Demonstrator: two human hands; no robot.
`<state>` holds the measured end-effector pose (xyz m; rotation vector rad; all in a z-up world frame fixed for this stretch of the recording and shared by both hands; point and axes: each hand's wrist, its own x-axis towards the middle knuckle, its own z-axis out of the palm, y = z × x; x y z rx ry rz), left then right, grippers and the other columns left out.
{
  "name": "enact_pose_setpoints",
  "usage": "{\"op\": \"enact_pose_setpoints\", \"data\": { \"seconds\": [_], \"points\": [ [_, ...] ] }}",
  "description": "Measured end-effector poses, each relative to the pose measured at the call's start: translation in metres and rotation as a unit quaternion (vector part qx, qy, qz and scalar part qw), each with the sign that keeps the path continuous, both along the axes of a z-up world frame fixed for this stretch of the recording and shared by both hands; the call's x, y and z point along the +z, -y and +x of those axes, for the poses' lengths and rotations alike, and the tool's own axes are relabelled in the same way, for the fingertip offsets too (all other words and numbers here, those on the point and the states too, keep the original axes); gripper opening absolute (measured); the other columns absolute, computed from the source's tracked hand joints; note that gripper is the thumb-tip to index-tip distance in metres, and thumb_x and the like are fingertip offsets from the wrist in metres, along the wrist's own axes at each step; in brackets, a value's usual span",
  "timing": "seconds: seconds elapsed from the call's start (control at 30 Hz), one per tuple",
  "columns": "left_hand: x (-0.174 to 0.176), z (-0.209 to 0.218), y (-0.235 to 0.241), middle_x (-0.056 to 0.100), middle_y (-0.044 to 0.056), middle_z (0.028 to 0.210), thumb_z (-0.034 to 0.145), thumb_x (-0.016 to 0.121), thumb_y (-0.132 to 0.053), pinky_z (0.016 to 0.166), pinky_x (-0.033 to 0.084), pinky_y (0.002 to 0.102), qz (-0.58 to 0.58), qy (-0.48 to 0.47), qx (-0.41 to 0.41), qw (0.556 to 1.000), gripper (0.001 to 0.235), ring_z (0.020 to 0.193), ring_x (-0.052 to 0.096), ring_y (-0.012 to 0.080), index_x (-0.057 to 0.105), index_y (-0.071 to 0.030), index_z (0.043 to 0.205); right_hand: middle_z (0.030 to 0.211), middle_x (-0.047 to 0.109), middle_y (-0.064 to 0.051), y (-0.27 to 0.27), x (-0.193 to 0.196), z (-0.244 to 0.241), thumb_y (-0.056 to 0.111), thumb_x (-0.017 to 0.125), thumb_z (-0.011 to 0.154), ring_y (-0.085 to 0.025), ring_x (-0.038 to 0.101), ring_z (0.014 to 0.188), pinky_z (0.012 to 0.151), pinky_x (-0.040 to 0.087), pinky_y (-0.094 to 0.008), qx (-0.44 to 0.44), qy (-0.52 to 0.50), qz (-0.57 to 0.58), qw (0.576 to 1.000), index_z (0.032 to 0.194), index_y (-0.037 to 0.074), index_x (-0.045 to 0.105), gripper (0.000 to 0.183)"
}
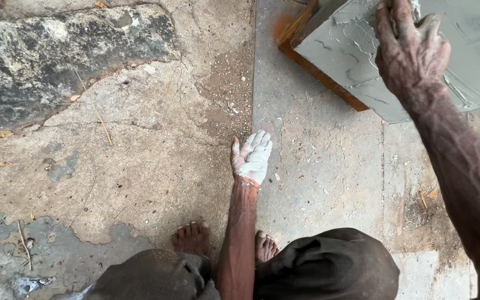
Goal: The person applies a white plaster-like substance to the lower section of a dark vertical pillar using a trowel. They repeatedly scoop material from their left hand and spread it onto the pillar's surface.
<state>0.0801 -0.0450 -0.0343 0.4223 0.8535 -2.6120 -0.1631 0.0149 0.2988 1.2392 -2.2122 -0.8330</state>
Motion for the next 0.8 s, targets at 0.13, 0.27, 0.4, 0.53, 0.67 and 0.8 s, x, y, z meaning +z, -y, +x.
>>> {"op": "enact_pose_setpoints", "data": {
  "seconds": [0.13, 0.27, 0.4, 0.53, 0.67, 0.8],
  "points": [
    [-0.003, 0.0, -0.003, 0.028, 0.028, 0.164, 0.098, 0.054, -0.055, 0.125, 0.017, 0.053, -0.002, 0.012, -0.014, 1.0, 0.094, 0.153, 0.025, 0.0429, 0.02, 0.008, 0.158, 0.149, 0.046, -0.01, -0.002, -0.003, -0.006, 0.017, 0.075, 0.096, -0.034, 0.058, 0.099, 0.059, 0.062, -0.041, -0.002, 0.001, -0.006, 1.0, 0.162, 0.018, 0.05, 0.07],
    [-0.005, -0.002, -0.006, 0.027, 0.028, 0.164, 0.098, 0.054, -0.054, 0.125, 0.017, 0.054, 0.011, 0.026, -0.021, 0.999, 0.093, 0.152, 0.024, 0.0436, 0.02, 0.008, 0.158, 0.145, 0.047, -0.01, 0.0, -0.009, -0.012, 0.018, 0.077, 0.089, -0.037, 0.059, 0.099, 0.056, 0.063, -0.042, 0.0, -0.026, -0.005, 1.0, 0.158, 0.019, 0.051, 0.074],
    [-0.009, 0.0, -0.009, 0.027, 0.029, 0.165, 0.099, 0.054, -0.052, 0.126, 0.018, 0.054, -0.006, 0.023, -0.025, 0.999, 0.091, 0.153, 0.025, 0.0443, 0.02, 0.008, 0.157, 0.157, 0.043, -0.012, -0.019, -0.012, -0.01, 0.008, 0.071, 0.1, -0.038, 0.059, 0.105, 0.059, 0.063, -0.04, -0.028, 0.02, -0.023, 0.999, 0.158, 0.016, 0.048, 0.063],
    [-0.013, -0.004, -0.014, 0.029, 0.028, 0.164, 0.098, 0.053, -0.053, 0.125, 0.019, 0.054, -0.02, 0.03, -0.042, 0.998, 0.091, 0.152, 0.027, 0.0443, 0.022, 0.008, 0.157, 0.174, 0.023, -0.005, -0.066, -0.007, -0.001, 0.002, 0.064, 0.101, -0.04, 0.059, 0.1, 0.057, 0.064, -0.047, -0.113, 0.042, -0.01, 0.993, 0.163, 0.025, 0.046, 0.068],
    [-0.009, -0.011, -0.019, 0.031, 0.027, 0.164, 0.097, 0.053, -0.053, 0.125, 0.021, 0.053, -0.059, 0.046, -0.076, 0.994, 0.09, 0.151, 0.029, 0.0443, 0.025, 0.007, 0.157, 0.176, 0.016, -0.001, -0.13, -0.003, -0.001, 0.006, 0.062, 0.102, -0.04, 0.059, 0.099, 0.059, 0.064, -0.047, -0.176, 0.039, 0.004, 0.984, 0.167, 0.029, 0.041, 0.072],
    [0.001, -0.027, -0.034, 0.034, 0.022, 0.164, 0.094, 0.055, -0.055, 0.125, 0.022, 0.05, -0.14, 0.059, -0.134, 0.979, 0.09, 0.151, 0.032, 0.0415, 0.027, 0.003, 0.157, 0.183, 0.016, -0.004, -0.207, -0.006, -0.006, 0.013, 0.062, 0.1, -0.042, 0.059, 0.104, 0.061, 0.063, -0.046, -0.199, 0.014, 0.003, 0.98, 0.171, 0.029, 0.041, 0.076]
  ]
}}
